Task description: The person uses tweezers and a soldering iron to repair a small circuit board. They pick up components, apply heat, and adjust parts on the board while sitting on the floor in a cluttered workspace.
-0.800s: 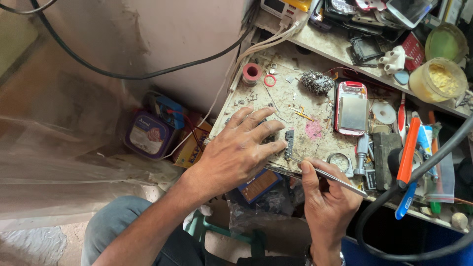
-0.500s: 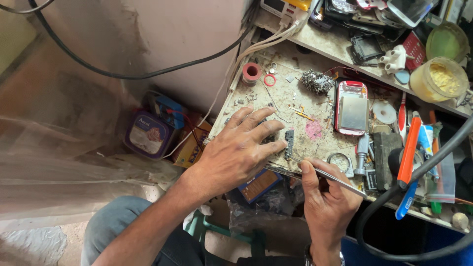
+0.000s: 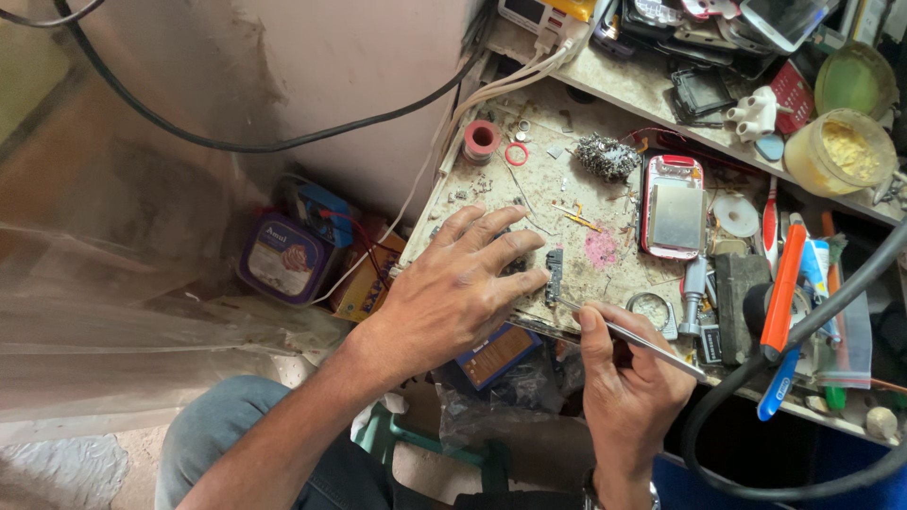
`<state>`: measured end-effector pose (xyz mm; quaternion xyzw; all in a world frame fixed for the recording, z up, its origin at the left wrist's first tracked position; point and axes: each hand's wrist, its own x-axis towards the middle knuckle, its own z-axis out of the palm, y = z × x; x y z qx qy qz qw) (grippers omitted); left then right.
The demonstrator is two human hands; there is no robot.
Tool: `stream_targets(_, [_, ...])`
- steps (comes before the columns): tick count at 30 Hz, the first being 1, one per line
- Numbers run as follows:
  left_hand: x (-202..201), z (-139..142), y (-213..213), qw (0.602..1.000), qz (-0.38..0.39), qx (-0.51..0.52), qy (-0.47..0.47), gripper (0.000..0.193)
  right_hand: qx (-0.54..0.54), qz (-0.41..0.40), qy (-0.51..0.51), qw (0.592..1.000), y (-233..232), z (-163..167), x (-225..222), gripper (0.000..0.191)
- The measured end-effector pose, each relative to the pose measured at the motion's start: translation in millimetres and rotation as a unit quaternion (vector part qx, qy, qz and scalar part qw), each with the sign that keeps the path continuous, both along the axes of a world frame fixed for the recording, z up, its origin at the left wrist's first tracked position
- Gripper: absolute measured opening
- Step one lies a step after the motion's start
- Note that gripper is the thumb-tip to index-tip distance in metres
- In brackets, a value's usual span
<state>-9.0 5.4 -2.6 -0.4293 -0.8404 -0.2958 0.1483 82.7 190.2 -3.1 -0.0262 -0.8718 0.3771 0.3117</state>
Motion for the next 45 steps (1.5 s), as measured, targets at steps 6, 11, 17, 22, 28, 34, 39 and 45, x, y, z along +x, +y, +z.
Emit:
stream_targets(6, [-3,0,0,1.000,-0.003,0.004,-0.004,0.036,-0.001,-0.001,-0.002,1.000,0,1,-4,0.011])
stream_targets(11, [-1,1,-5,1.000,-0.009,0.003,-0.004,0.037,0.000,0.000,-0.003,1.000,-3,1,-1,0.010])
stream_targets(17, [3,0,-6,1.000,-0.008,-0.001,-0.007,0.040,0.002,-0.004,-0.006,1.000,-4,0,3,0.011])
stream_targets(22, [7,0,-8,1.000,-0.004,-0.003,-0.007,0.039,0.007,-0.003,-0.002,1.000,-6,0,7,0.011])
stream_targets(28, [8,1,-12,1.000,-0.007,-0.006,-0.005,0.037,-0.004,-0.002,-0.006,1.000,-10,0,7,0.010])
stream_targets(34, [8,1,-15,1.000,-0.012,0.002,-0.005,0.038,-0.004,0.000,-0.010,1.000,-12,0,9,0.010])
stream_targets(39, [9,2,-13,1.000,-0.012,-0.001,-0.009,0.040,0.021,0.004,-0.001,1.000,-8,1,9,0.010])
stream_targets(45, [14,2,-13,1.000,-0.009,-0.002,-0.003,0.040,0.016,0.003,-0.007,1.000,-9,1,14,0.011])
